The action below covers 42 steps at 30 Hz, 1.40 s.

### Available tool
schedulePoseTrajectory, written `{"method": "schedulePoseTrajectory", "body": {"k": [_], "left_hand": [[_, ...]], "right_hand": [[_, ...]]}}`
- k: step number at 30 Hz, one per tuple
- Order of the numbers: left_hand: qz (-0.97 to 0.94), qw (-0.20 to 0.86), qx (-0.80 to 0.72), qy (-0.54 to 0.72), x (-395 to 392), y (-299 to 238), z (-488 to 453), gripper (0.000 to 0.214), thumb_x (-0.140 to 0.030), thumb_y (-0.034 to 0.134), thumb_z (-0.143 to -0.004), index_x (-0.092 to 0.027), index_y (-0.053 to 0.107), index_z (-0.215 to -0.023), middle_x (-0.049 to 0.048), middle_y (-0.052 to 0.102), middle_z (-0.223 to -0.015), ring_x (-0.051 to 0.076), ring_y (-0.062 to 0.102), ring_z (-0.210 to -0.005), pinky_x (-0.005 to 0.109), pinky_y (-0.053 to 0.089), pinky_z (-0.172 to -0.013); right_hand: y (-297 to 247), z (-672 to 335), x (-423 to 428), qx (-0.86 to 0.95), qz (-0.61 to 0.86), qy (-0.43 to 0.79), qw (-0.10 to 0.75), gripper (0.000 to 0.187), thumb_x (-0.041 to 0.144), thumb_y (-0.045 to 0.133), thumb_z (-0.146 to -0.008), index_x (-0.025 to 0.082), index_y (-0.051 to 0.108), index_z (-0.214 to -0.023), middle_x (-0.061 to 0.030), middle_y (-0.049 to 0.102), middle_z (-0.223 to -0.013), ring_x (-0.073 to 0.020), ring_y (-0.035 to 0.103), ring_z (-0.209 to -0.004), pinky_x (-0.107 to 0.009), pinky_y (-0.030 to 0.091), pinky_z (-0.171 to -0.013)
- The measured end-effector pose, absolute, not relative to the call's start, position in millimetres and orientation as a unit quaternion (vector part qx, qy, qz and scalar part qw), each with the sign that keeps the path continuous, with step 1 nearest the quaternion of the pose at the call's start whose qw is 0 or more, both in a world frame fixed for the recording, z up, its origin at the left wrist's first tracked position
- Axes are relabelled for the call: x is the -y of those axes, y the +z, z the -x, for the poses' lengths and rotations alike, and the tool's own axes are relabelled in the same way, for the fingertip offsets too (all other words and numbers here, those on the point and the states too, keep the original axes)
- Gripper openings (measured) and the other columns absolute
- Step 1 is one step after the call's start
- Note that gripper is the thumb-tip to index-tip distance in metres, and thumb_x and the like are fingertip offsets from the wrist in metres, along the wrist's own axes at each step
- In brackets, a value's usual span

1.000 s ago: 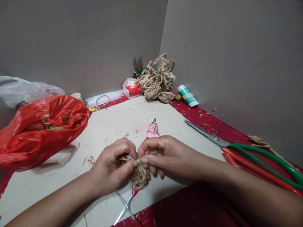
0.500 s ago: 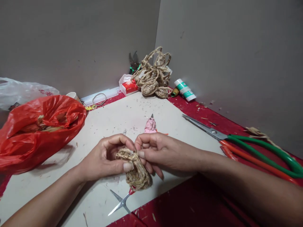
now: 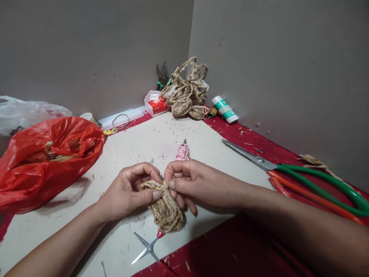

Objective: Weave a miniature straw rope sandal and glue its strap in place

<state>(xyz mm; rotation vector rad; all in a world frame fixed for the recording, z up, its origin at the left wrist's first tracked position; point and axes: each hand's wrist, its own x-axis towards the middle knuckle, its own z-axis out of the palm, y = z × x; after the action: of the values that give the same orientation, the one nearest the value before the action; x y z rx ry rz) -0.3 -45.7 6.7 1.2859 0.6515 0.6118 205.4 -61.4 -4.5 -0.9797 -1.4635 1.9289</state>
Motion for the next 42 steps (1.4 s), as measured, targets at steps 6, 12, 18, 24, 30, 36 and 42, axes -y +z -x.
{"method": "schedulePoseTrajectory", "body": {"k": [6,12,18,24,30,36,42], "left_hand": [[-0.592,0.691,-0.3,0.288,49,7,-2,0.012,-0.011,0.07,-0.08,-0.016,0.061,-0.086,0.0019,0.064,-0.082,0.011,0.062,-0.075,0.021,0.05,-0.068],[-0.572,0.704,-0.309,0.286,52,5,-4,0.019,-0.013,0.073,-0.077,-0.017,0.06,-0.09,0.0001,0.063,-0.081,0.009,0.059,-0.072,0.02,0.049,-0.065],[-0.562,0.712,-0.298,0.297,55,6,-5,0.015,-0.008,0.071,-0.079,-0.016,0.061,-0.087,-0.0003,0.062,-0.081,0.007,0.059,-0.072,0.017,0.048,-0.066],[-0.535,0.733,-0.29,0.304,56,6,-7,0.017,-0.004,0.07,-0.077,-0.016,0.061,-0.085,0.0,0.063,-0.082,0.009,0.063,-0.073,0.017,0.05,-0.067],[-0.554,0.705,-0.307,0.321,57,7,-8,0.016,-0.007,0.073,-0.074,-0.016,0.063,-0.083,0.0006,0.062,-0.081,0.009,0.06,-0.07,0.018,0.049,-0.063],[-0.538,0.68,-0.349,0.355,58,5,-10,0.023,-0.01,0.08,-0.066,-0.015,0.063,-0.08,-0.0007,0.06,-0.078,0.007,0.055,-0.064,0.017,0.045,-0.057],[-0.523,0.678,-0.348,0.382,57,4,-11,0.02,-0.012,0.079,-0.069,-0.016,0.063,-0.081,0.001,0.062,-0.087,0.009,0.057,-0.073,0.02,0.047,-0.065]], "right_hand": [[-4,-207,61,0.547,0.379,0.699,0.261,0.016,0.033,0.058,-0.088,0.017,0.055,-0.088,0.0049,0.058,-0.059,-0.005,0.049,-0.04,-0.014,0.04,-0.036],[-6,-206,63,0.55,0.383,0.698,0.25,0.019,0.032,0.052,-0.091,0.018,0.051,-0.08,0.0062,0.055,-0.054,-0.0046,0.047,-0.038,-0.013,0.037,-0.036],[-3,-203,66,0.474,0.35,0.763,0.264,0.014,0.023,0.054,-0.083,0.018,0.05,-0.071,0.0066,0.052,-0.05,-0.0052,0.046,-0.037,-0.013,0.04,-0.035],[-4,-203,66,0.404,0.332,0.813,0.257,0.011,0.022,0.058,-0.077,0.017,0.052,-0.069,0.0048,0.052,-0.061,-0.0041,0.045,-0.04,-0.012,0.041,-0.032],[-6,-203,64,0.427,0.332,0.804,0.247,0.013,0.023,0.056,-0.077,0.017,0.05,-0.066,0.0057,0.049,-0.056,-0.003,0.04,-0.037,-0.011,0.036,-0.031],[-5,-196,68,0.505,0.429,0.674,0.327,0.003,0.019,0.053,-0.078,0.021,0.051,-0.079,0.0091,0.047,-0.05,-0.0064,0.04,-0.037,-0.015,0.033,-0.034],[-1,-196,73,0.713,0.402,0.411,0.401,0.019,0.015,0.049,-0.083,0.016,0.068,-0.082,-0.0039,0.065,-0.078,-0.0138,0.059,-0.07,-0.026,0.045,-0.064]]}}
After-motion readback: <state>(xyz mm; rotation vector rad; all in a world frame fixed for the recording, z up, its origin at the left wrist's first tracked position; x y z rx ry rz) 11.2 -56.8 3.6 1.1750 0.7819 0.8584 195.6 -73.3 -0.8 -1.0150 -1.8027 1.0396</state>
